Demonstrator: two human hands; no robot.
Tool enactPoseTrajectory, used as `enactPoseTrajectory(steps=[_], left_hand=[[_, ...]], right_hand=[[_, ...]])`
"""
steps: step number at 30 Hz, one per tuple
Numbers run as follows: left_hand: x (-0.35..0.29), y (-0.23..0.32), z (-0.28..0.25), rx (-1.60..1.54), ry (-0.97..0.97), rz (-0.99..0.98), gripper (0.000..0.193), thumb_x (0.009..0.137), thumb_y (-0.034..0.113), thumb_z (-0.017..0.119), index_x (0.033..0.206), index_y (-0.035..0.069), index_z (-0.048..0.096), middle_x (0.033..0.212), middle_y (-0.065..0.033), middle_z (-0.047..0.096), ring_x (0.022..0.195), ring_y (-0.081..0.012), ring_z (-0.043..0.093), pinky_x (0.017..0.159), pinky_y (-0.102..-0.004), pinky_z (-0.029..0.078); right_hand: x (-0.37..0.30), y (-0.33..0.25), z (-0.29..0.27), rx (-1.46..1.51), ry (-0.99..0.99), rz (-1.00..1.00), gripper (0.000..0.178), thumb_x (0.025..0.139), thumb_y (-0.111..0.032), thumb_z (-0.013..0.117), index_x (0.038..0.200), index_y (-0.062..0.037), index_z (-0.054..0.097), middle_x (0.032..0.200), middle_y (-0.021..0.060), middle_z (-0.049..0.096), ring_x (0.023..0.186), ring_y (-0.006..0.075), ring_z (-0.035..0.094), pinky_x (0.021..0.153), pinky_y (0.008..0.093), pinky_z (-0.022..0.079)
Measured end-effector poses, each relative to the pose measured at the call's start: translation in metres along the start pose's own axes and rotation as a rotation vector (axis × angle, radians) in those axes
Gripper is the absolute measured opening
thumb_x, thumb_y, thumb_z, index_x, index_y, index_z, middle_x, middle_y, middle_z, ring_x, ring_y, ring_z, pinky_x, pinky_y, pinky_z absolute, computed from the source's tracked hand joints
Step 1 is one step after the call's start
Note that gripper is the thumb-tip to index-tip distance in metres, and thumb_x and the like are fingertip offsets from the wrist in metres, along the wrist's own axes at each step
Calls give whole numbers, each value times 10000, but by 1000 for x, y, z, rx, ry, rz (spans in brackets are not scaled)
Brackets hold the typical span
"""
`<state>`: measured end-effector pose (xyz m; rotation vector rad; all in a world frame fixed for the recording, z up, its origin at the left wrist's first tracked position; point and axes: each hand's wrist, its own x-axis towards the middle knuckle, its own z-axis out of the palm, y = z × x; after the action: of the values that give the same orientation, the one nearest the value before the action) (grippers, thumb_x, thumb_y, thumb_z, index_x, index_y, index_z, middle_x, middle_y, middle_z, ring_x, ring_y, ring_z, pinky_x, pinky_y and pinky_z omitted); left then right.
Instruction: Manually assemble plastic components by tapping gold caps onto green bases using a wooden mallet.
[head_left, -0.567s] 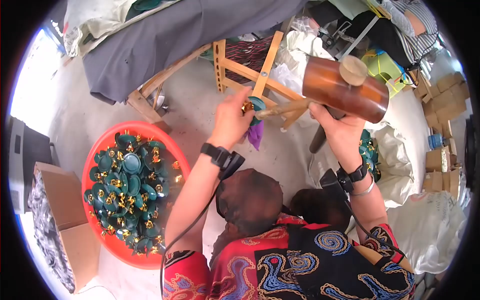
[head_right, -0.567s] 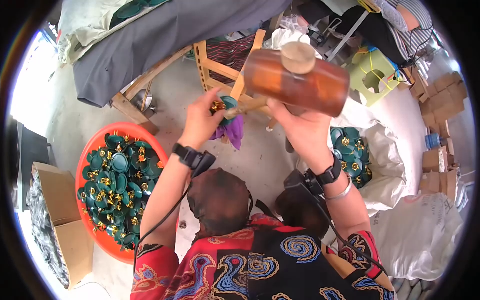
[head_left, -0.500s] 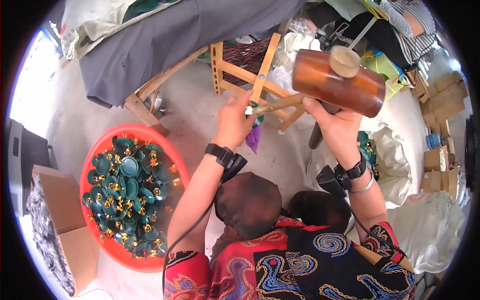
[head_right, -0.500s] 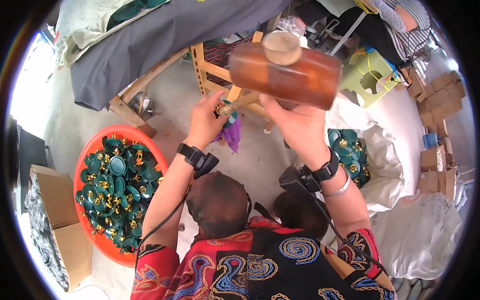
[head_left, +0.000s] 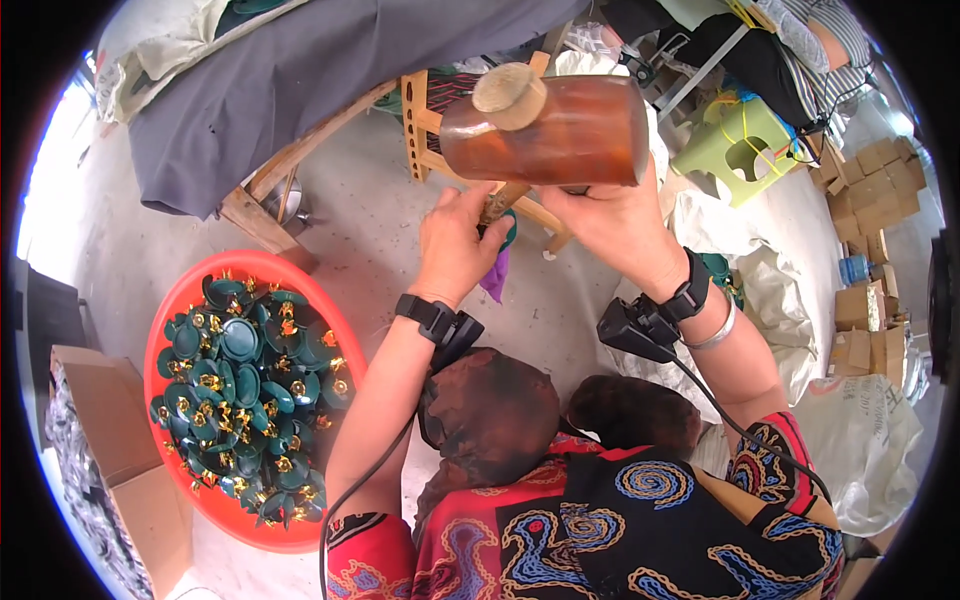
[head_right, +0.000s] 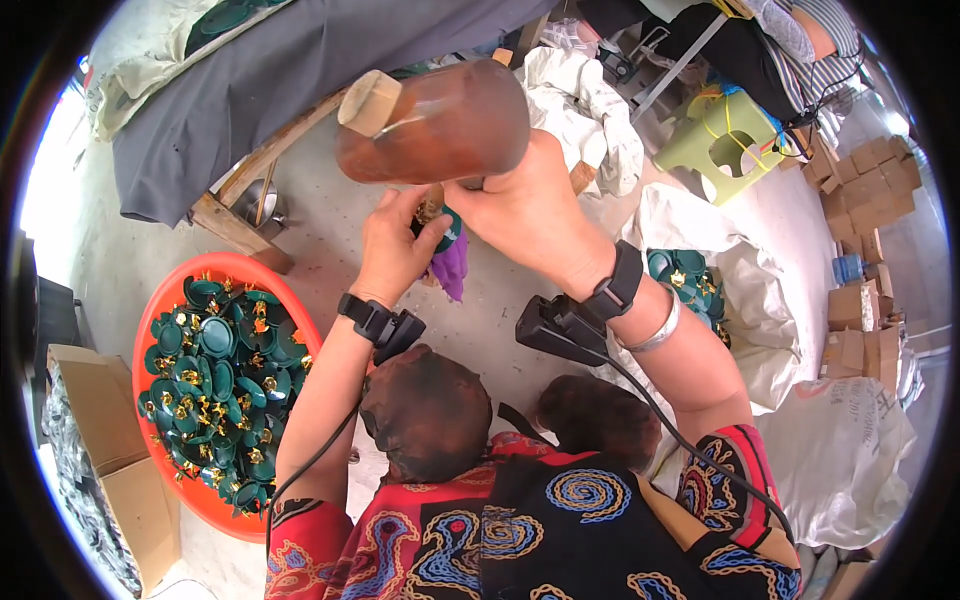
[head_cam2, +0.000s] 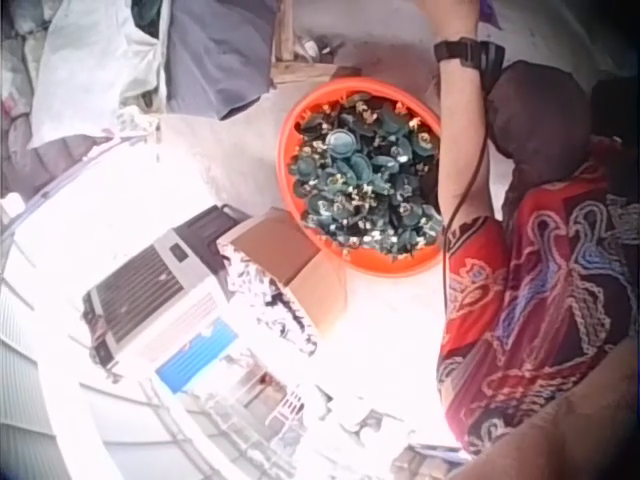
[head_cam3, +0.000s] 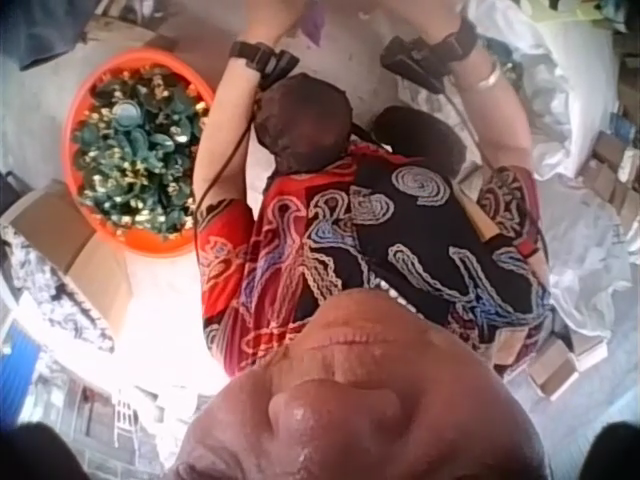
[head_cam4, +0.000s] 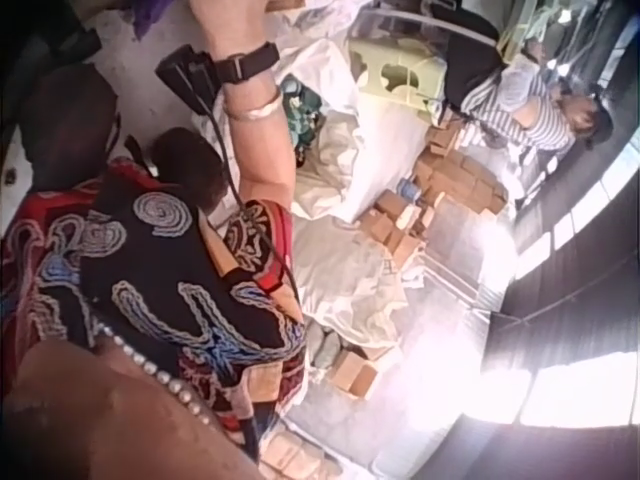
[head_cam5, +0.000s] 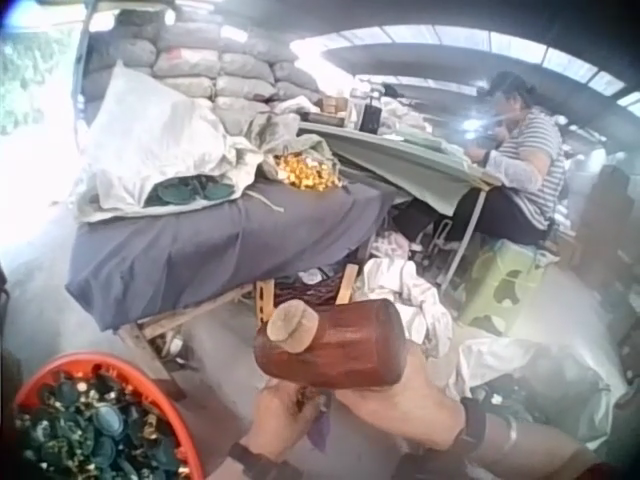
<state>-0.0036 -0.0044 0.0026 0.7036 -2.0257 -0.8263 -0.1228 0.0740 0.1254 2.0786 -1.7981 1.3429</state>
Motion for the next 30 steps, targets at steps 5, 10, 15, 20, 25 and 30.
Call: enactPoseTrajectory(steps=[5,10,15,20,25,30], left_hand=[[0,0,2,16,-5,65,182,717,124,673,893,81,655,724,-87,615,732,-280,549,633,-386,461],[-3,-5,1,-39,40,97,135,735,112,669,820,20,618,684,-109,581,683,-296,504,597,-372,424],[-1,-3,2,-61,32,66,144,717,119,671,851,69,655,718,-86,618,708,-276,535,619,-376,448],[5,-12,4,12,37,63,118,709,109,670,816,68,643,690,-80,599,690,-280,515,605,-384,434],[-1,0,-2,14,36,50,100,713,110,668,800,75,632,692,-69,599,715,-281,522,614,-385,443],[2,0,1,59,-43,60,139,704,101,674,837,76,643,710,-78,609,741,-283,534,626,-386,452]], right_hand=[[13,6,-19,-203,-243,127,242,651,-123,712,816,26,616,670,186,588,598,273,587,547,333,460],[64,-32,-90,-90,151,-160,290,678,-223,764,707,7,588,518,59,521,452,155,464,440,289,402],[33,-42,-105,-880,1,-221,154,710,-132,687,752,-12,601,545,75,575,502,219,570,486,312,443],[25,-6,-84,-342,-231,107,175,702,-98,661,846,-7,620,621,165,566,538,230,572,532,350,465],[17,-4,-32,136,-12,132,211,687,-86,680,879,-14,626,663,176,581,545,215,551,570,324,466],[5,3,-7,86,-24,191,254,678,-94,680,917,-23,627,737,151,625,628,257,607,600,328,485]])
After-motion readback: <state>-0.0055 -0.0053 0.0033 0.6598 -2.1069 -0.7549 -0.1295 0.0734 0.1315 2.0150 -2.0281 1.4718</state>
